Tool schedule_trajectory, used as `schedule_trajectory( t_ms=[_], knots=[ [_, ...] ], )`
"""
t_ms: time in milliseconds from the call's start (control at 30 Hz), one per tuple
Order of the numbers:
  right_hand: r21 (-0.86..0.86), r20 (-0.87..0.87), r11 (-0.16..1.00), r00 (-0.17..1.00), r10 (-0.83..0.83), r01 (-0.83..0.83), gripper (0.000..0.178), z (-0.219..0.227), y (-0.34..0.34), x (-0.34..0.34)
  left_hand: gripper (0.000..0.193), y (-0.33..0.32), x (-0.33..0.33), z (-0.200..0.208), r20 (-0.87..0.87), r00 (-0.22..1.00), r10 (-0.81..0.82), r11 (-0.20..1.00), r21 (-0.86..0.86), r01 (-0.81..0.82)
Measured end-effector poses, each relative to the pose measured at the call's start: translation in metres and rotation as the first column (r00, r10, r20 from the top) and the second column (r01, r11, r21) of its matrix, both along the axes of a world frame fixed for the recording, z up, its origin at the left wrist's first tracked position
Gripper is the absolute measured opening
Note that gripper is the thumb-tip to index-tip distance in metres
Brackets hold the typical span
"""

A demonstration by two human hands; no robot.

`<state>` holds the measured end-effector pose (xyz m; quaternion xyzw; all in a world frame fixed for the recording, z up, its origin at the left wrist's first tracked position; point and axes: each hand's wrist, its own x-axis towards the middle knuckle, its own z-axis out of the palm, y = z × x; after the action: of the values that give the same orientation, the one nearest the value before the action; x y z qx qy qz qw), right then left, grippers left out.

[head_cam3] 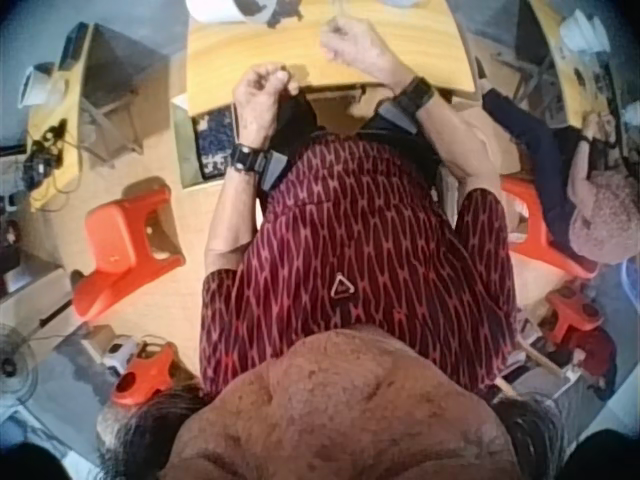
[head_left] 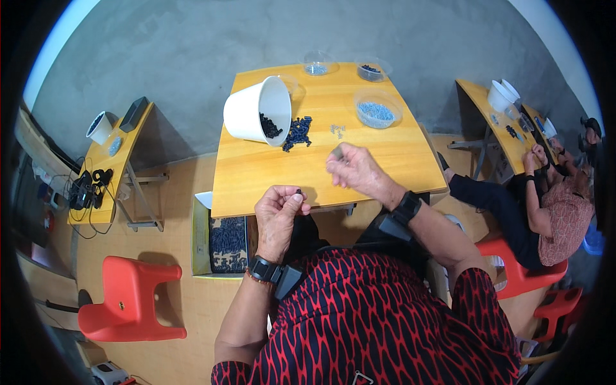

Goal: Assembling small black plastic components by fitting them onto narrow tubes or pegs.

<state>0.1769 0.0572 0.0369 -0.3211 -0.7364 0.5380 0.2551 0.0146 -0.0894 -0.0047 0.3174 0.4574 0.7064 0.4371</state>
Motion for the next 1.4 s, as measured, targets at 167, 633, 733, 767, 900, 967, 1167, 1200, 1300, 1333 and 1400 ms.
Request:
schedule_trajectory(
  t_ms=[167, 633, 733, 767, 900, 967, 1167, 1200, 1300, 1333, 1400],
  knots=[
    [-0.119, -0.167, 0.978, 0.974, 0.152, -0.173, 0.017, -0.006, -0.034, -0.017, 0.01, 0.001, 0.001, -0.003, -0.028, 0.998, -0.062, 0.998, 0.015, 0.062],
    [-0.08, -0.266, 0.976, 0.948, 0.174, -0.202, 0.016, -0.019, -0.04, -0.019, 0.011, -0.002, 0.002, 0.005, 0.003, 0.994, -0.112, 0.993, -0.024, 0.112],
    [0.029, -0.241, 0.983, 0.953, 0.185, -0.183, 0.015, -0.011, -0.045, -0.017, 0.012, -0.002, 0.001, 0.004, 0.072, 0.986, -0.149, 0.988, -0.032, 0.152],
    [0.027, -0.24, 0.982, 0.953, 0.185, -0.184, 0.015, -0.007, -0.046, -0.015, 0.012, -0.003, 0.001, 0.005, 0.122, 0.978, -0.168, 0.985, -0.028, 0.172],
    [0.034, -0.203, 0.968, 0.947, 0.25, -0.249, 0.011, 0.002, -0.045, -0.006, 0.012, -0.006, 0.0, 0.006, 0.253, 0.943, -0.217, 0.974, -0.007, 0.226],
    [0.036, -0.199, 0.965, 0.944, 0.262, -0.261, 0.01, 0.002, -0.042, -0.003, 0.012, -0.005, 0.0, 0.007, 0.245, 0.943, -0.223, 0.973, 0.0, 0.23],
    [-0.021, -0.197, 0.973, 0.956, 0.219, -0.228, 0.01, -0.001, -0.043, -0.003, 0.012, -0.004, 0.002, 0.01, 0.209, 0.952, -0.223, 0.973, -0.016, 0.232],
    [0.171, -0.185, 0.961, 0.95, 0.25, -0.219, 0.011, -0.003, -0.042, -0.005, 0.011, -0.004, 0.001, 0.01, 0.213, 0.951, -0.223, 0.972, -0.019, 0.232],
    [0.433, -0.094, 0.869, 0.946, 0.309, -0.24, 0.01, -0.004, -0.039, -0.006, 0.009, -0.004, 0.0, 0.005, 0.193, 0.964, -0.182, 0.977, -0.073, 0.199],
    [0.506, -0.022, 0.817, 0.943, 0.331, -0.275, 0.008, -0.004, -0.037, -0.008, 0.009, -0.004, -0.001, 0.003, 0.196, 0.965, -0.177, 0.978, -0.073, 0.194],
    [0.327, -0.016, 0.885, 0.934, 0.357, -0.332, 0.01, -0.002, -0.028, -0.011, 0.007, -0.004, -0.002, -0.002, 0.193, 0.974, -0.122, 0.98, -0.133, 0.149]
  ],
)
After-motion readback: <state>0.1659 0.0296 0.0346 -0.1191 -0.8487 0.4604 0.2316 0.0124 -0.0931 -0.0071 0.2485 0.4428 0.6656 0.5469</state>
